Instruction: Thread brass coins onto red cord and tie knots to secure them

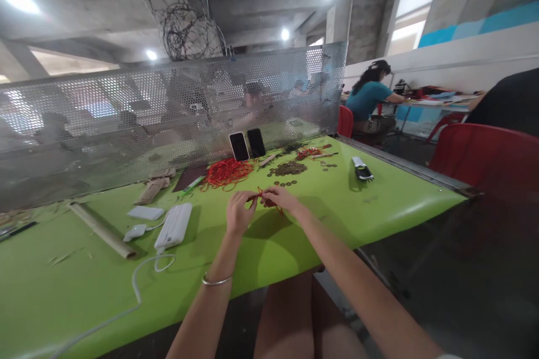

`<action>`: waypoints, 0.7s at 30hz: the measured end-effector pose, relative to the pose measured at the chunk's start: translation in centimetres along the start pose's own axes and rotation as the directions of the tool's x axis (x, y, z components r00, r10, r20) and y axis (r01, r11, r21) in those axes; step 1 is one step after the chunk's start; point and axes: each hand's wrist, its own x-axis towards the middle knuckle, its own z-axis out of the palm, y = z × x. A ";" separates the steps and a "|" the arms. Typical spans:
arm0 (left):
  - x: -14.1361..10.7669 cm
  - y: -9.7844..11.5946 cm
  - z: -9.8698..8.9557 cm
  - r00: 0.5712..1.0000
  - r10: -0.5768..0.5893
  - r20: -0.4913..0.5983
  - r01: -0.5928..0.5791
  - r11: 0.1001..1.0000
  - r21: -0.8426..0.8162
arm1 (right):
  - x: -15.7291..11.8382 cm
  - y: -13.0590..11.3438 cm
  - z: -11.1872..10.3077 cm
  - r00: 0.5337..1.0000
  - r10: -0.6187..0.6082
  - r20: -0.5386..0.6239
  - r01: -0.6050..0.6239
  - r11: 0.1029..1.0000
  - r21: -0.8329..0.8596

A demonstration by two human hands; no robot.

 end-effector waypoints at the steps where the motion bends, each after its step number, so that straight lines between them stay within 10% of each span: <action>1: 0.0 0.1 -0.1 1.000 0.020 0.001 -0.020 1.000 0.022 | -0.1 -0.1 0.1 1.000 -0.006 0.005 0.006 1.000 0.008; 11: -0.2 0.4 -0.3 0.998 0.061 0.005 -0.061 0.998 0.030 | -0.1 -0.8 0.0 0.990 -0.107 -0.096 0.114 0.991 0.067; 21: 0.0 -0.1 1.2 0.968 -0.144 0.204 0.204 0.926 -0.317 | -0.8 -1.6 -0.3 0.983 -0.126 -0.135 0.139 0.986 0.095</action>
